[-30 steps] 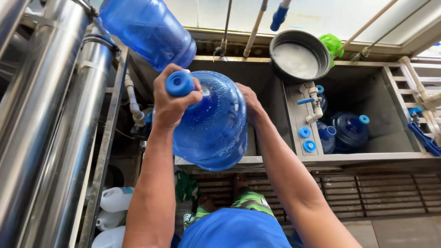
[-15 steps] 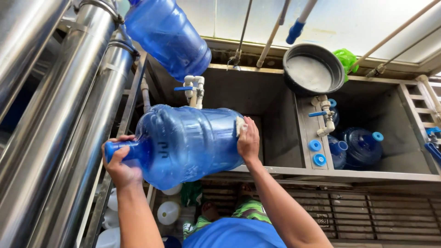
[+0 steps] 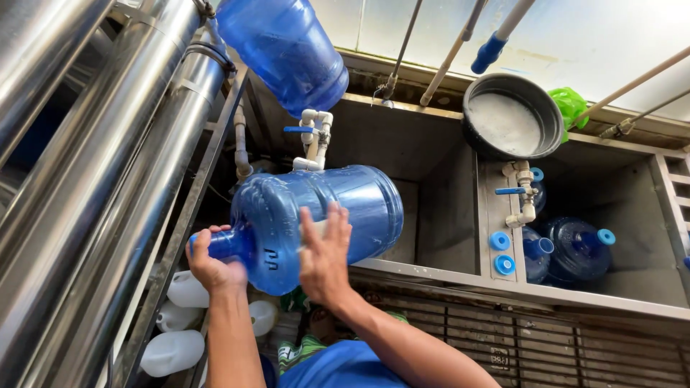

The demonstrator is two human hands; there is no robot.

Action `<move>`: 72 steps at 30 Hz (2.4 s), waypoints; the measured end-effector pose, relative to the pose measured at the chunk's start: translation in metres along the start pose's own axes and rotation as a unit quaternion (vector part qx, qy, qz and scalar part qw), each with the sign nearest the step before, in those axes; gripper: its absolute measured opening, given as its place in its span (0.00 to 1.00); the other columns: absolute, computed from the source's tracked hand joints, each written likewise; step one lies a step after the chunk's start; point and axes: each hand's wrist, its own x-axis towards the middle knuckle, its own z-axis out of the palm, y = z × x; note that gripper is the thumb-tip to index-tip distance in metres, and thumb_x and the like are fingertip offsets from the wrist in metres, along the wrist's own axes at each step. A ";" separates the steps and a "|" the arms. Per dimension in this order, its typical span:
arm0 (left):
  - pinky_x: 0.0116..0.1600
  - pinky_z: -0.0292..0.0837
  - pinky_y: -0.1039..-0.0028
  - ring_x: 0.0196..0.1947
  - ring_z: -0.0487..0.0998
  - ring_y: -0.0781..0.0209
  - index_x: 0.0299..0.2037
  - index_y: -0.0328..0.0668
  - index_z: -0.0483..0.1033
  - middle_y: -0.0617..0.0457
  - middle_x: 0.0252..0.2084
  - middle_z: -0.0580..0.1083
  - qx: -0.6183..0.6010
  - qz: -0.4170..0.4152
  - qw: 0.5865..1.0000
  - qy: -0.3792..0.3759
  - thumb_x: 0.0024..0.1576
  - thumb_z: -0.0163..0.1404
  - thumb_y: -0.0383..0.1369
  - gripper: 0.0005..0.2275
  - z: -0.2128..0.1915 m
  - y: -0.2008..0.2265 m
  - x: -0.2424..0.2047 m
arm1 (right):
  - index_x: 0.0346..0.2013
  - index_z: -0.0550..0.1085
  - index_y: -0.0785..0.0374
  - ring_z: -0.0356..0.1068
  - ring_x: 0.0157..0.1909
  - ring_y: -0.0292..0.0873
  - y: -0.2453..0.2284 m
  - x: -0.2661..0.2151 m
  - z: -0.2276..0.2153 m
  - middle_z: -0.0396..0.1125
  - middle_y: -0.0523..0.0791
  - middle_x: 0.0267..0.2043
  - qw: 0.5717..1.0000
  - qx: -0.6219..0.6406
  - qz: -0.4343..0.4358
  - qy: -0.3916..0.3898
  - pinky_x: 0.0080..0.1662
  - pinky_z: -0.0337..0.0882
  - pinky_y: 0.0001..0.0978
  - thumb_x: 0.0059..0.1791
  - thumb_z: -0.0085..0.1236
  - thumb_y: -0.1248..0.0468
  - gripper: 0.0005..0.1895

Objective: The person scrubs the exterior of a large blue water jug with a cloth in a sink, rinses it under a tap, and places it in a lower compartment. They then pick up another jug and repeat the scrubbing and rinsing process.

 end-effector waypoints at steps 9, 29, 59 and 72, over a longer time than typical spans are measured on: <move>0.59 0.70 0.57 0.40 0.76 0.48 0.42 0.48 0.70 0.46 0.36 0.73 0.046 0.093 0.977 -0.186 0.44 0.53 0.28 0.14 0.005 0.008 -0.049 | 0.70 0.63 0.44 0.48 0.79 0.55 0.005 0.119 -0.061 0.57 0.47 0.75 0.965 0.072 -0.022 -0.251 0.67 0.40 0.75 0.50 0.06 0.31 0.46; 0.51 0.78 0.54 0.35 0.80 0.47 0.31 0.42 0.68 0.44 0.29 0.73 0.139 0.064 0.988 0.011 0.45 0.49 0.20 0.08 0.053 0.013 -0.078 | 0.77 0.44 0.47 0.17 0.80 0.55 0.024 0.069 -0.080 0.21 0.58 0.79 0.953 0.136 0.163 -0.216 0.71 0.17 0.58 0.55 0.25 0.45 0.35; 0.64 0.75 0.53 0.45 0.79 0.46 0.38 0.44 0.70 0.46 0.37 0.74 0.252 0.116 0.935 -0.223 0.47 0.53 0.20 0.12 0.053 -0.019 -0.104 | 0.29 0.66 0.56 0.59 0.23 0.38 0.380 0.228 -0.235 0.62 0.43 0.28 0.849 0.231 0.472 -0.058 0.20 0.60 0.28 0.52 0.62 0.55 0.16; 0.67 0.78 0.53 0.46 0.80 0.43 0.37 0.40 0.69 0.39 0.38 0.74 0.287 0.139 0.933 -0.167 0.46 0.52 0.19 0.11 0.055 -0.031 -0.116 | 0.74 0.50 0.52 0.28 0.79 0.71 0.500 0.280 -0.251 0.25 0.59 0.79 0.814 -0.198 0.533 -0.120 0.74 0.32 0.69 0.39 0.67 0.46 0.54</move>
